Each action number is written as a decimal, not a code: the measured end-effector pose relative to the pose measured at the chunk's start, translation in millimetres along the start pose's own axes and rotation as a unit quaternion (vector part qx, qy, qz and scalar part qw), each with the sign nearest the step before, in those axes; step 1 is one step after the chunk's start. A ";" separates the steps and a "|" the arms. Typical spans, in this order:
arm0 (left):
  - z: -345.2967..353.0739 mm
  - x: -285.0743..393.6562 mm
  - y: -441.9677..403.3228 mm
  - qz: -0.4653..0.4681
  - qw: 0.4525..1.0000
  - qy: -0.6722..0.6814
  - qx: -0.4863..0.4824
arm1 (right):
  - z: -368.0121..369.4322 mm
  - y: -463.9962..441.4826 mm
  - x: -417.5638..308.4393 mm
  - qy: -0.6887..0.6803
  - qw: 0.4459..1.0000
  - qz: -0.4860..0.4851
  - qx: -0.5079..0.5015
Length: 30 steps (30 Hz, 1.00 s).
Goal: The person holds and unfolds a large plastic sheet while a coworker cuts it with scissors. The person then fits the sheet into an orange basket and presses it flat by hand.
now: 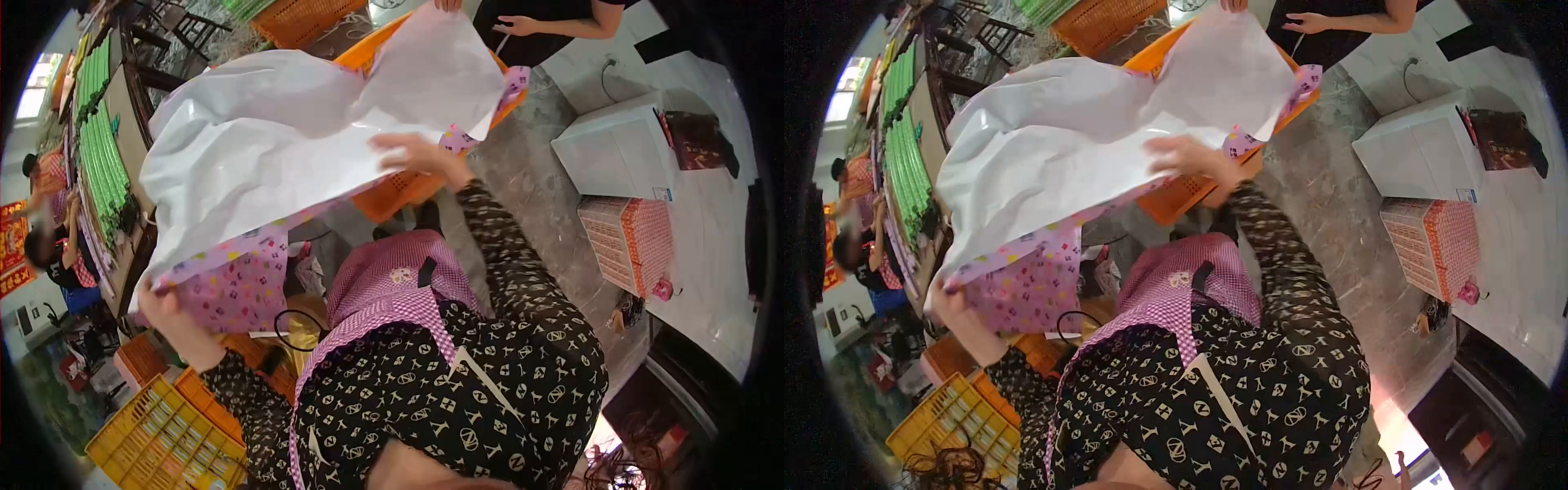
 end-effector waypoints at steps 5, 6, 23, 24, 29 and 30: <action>-128.6 57.4 -37.2 0.042 0.969 0.143 -0.195 | -158.2 69.7 105.3 0.405 0.757 0.123 0.498; -92.7 61.8 1.7 0.133 0.986 0.037 -0.096 | -178.6 80.8 128.3 0.412 0.711 0.171 0.543; -209.1 26.3 -34.2 0.064 0.983 0.044 0.165 | -203.9 77.5 14.1 0.406 0.685 -0.054 0.603; -180.8 19.7 -7.5 0.059 0.983 0.046 0.170 | -221.4 75.9 7.3 0.409 0.688 -0.055 0.597; -91.0 27.3 93.7 0.296 0.826 -0.440 0.193 | -256.6 104.8 59.7 0.135 0.964 0.227 -0.032; -100.0 25.8 94.9 0.271 0.837 -0.423 0.217 | -254.6 118.9 37.6 -0.015 0.928 0.372 0.005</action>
Point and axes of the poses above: each hand's wrist, its own y-axis away from the middle knuckle, its own z-axis out of the palm, x = y × z, the point moved 3 cm from there along -y, towards the middle knuckle
